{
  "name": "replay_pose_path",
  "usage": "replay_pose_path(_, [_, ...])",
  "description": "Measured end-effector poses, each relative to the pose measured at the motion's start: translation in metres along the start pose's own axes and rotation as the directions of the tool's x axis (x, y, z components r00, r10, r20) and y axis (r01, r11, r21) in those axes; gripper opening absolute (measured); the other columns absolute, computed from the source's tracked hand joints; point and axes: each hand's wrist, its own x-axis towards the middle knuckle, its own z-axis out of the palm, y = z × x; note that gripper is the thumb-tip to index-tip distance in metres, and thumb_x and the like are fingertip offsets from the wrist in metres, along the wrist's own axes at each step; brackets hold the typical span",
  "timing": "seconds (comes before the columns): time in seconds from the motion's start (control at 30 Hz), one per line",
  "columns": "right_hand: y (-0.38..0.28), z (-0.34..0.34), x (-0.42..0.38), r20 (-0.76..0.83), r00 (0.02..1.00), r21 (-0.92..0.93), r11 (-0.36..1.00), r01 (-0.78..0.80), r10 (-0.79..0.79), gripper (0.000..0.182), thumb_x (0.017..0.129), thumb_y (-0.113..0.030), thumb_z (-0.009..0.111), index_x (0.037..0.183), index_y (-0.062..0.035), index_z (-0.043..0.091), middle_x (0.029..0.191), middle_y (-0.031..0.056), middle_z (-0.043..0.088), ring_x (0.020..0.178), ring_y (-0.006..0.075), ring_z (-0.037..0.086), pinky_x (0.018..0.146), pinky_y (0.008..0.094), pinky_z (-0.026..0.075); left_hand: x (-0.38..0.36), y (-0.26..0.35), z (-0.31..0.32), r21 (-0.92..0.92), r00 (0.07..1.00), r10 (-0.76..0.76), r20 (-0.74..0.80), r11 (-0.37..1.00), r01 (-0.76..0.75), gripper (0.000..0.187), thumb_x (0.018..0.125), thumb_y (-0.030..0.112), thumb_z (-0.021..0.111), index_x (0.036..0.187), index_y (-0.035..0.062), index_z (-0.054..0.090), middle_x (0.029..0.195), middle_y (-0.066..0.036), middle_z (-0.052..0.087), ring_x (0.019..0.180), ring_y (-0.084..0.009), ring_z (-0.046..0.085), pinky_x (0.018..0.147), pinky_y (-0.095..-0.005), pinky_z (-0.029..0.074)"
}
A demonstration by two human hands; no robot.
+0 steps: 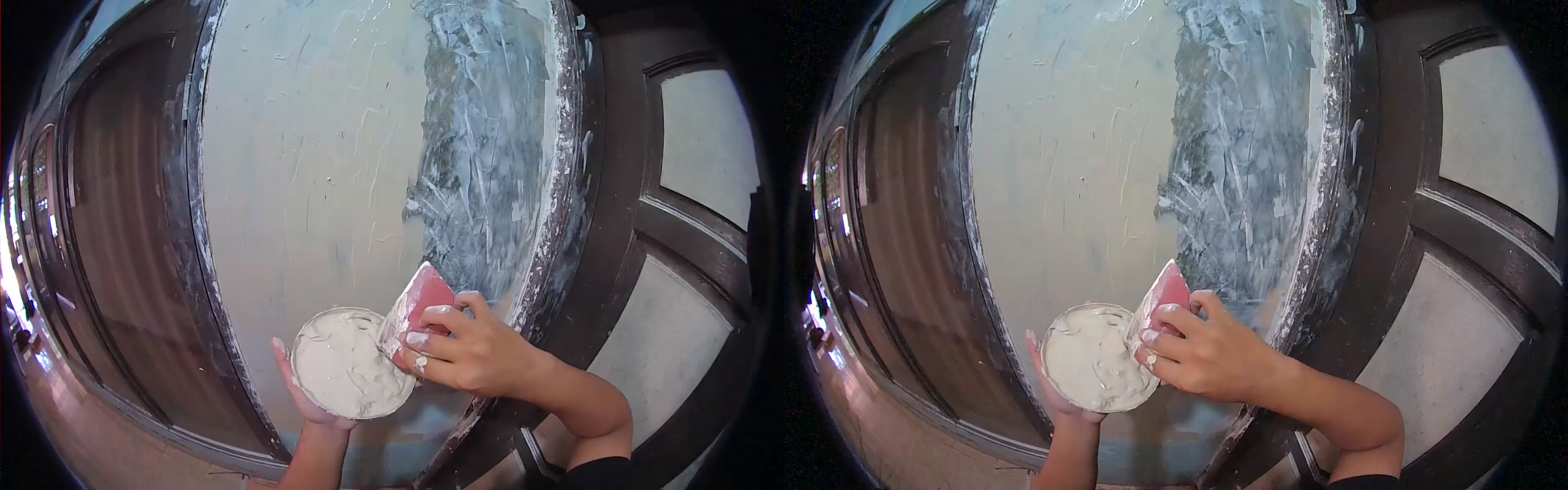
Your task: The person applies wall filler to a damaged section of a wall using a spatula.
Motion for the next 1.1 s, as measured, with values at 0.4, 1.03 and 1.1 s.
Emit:
replay_pose_path(0.4, [-0.01, 0.01, -0.004, -0.061, 0.997, -0.024, 0.998, -0.057, 0.055, 0.024, 0.085, -0.021, 0.066, 0.106, -0.0177, 0.076, 0.11, -0.0014, 0.071, 0.108, 0.0199, 0.061, 0.083, 0.0426, 0.044, -0.015, -0.009, -0.002, 0.0, 0.997, -0.079, -0.02, 0.997, 0.079, 0.095, 0.098, 0.077, 0.022, 0.154, 0.0027, 0.038, 0.152, -0.018, 0.047, 0.139, -0.0364, 0.047, 0.117, -0.0509, 0.036])
replay_pose_path(1.03, [0.081, -0.008, 0.034, -0.273, 0.817, 0.182, 0.861, -0.474, 0.507, 0.019, 0.09, -0.005, 0.065, 0.109, -0.0042, 0.063, 0.101, 0.0152, 0.066, 0.097, 0.0345, 0.061, 0.083, 0.0472, 0.041, -0.022, -0.009, -0.007, -0.32, 0.938, -0.235, 0.255, 0.895, 0.311, 0.102, 0.085, 0.092, 0.022, 0.157, 0.0203, 0.034, 0.158, -0.022, 0.037, 0.135, -0.0637, 0.037, 0.098, -0.0849, 0.035])
replay_pose_path(1.1, [0.107, -0.007, 0.047, -0.33, 0.761, 0.236, 0.829, -0.507, 0.559, 0.019, 0.093, -0.012, 0.066, 0.109, -0.0023, 0.062, 0.102, 0.0187, 0.065, 0.098, 0.0369, 0.06, 0.088, 0.0477, 0.043, -0.026, -0.006, -0.005, -0.033, 0.942, -0.313, 0.12, 0.947, 0.319, 0.104, 0.084, 0.093, 0.022, 0.157, 0.0196, 0.034, 0.159, -0.022, 0.035, 0.135, -0.0635, 0.037, 0.097, -0.0864, 0.034])
